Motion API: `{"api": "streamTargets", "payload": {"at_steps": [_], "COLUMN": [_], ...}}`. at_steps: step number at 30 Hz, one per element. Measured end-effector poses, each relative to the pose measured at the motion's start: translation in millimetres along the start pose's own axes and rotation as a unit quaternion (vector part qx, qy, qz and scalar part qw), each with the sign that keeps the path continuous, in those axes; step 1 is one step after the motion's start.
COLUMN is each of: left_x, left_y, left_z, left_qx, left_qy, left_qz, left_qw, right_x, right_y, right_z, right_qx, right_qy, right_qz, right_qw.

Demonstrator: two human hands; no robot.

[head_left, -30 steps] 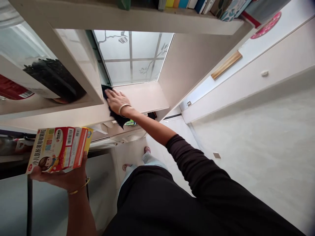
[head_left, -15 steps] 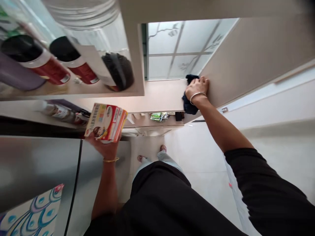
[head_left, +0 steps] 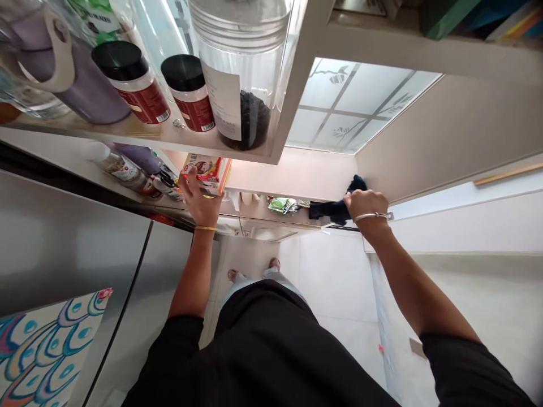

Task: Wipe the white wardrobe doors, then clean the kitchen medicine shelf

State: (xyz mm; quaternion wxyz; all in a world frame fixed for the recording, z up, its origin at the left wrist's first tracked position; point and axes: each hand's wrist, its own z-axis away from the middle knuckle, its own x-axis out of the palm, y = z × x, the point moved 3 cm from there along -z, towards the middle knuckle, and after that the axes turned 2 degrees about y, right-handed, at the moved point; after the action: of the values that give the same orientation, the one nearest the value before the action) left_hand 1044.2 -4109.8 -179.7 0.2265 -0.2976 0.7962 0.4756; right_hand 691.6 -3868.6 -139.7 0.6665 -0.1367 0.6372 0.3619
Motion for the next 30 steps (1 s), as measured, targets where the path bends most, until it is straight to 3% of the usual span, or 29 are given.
{"api": "streamTargets", "payload": {"at_steps": [5, 9, 11, 14, 17, 20, 21, 23, 26, 28, 30], "left_x": [23.0, 38.9, 46.3, 52.4, 49.4, 42.9, 40.2, 33.7, 24.0, 22.5, 26.5], "left_y": [1.7, 0.8, -1.6, -1.1, 5.4, 11.3, 11.9, 9.7, -3.3, -15.5, -24.9], "left_z": [-17.6, -32.0, -37.2, -41.0, -41.4, -37.7, -34.7, -25.0, -4.7, 6.1, 10.6], "left_qx": [-0.005, -0.007, -0.027, -0.043, -0.051, -0.045, -0.031, 0.012, 0.058, 0.044, 0.019], "left_qy": [0.019, 0.031, 0.018, -0.008, 0.005, -0.001, -0.006, 0.001, 0.043, 0.045, 0.009], "left_qz": [0.005, 0.017, 0.011, 0.005, 0.009, 0.007, 0.004, 0.002, 0.029, 0.076, 0.127], "left_qw": [1.000, 0.999, 0.999, 0.999, 0.999, 0.999, 0.999, 1.000, 0.997, 0.995, 0.992], "right_x": [14.4, 12.8, -0.3, -22.1, -39.2, -57.7, -62.8, -71.9, -80.2, -82.0, -81.5], "right_y": [16.1, -4.4, -26.3, -74.7, -140.1, -208.3, -228.4, -260.8, -288.4, -297.0, -302.2], "right_z": [41.7, 79.8, 91.8, 90.9, 63.0, 20.7, 7.1, -14.9, -31.9, -35.5, -36.9], "right_qx": [-0.017, -0.088, -0.159, -0.235, -0.224, -0.213, -0.206, -0.207, -0.236, -0.256, -0.265], "right_qy": [-0.042, 0.016, 0.054, 0.027, -0.020, 0.003, -0.003, -0.021, -0.047, -0.058, -0.063], "right_qz": [-0.032, -0.177, -0.299, -0.454, -0.555, -0.617, -0.608, -0.544, -0.437, -0.397, -0.378], "right_qw": [0.998, 0.980, 0.939, 0.859, 0.801, 0.758, 0.767, 0.813, 0.867, 0.879, 0.885]}}
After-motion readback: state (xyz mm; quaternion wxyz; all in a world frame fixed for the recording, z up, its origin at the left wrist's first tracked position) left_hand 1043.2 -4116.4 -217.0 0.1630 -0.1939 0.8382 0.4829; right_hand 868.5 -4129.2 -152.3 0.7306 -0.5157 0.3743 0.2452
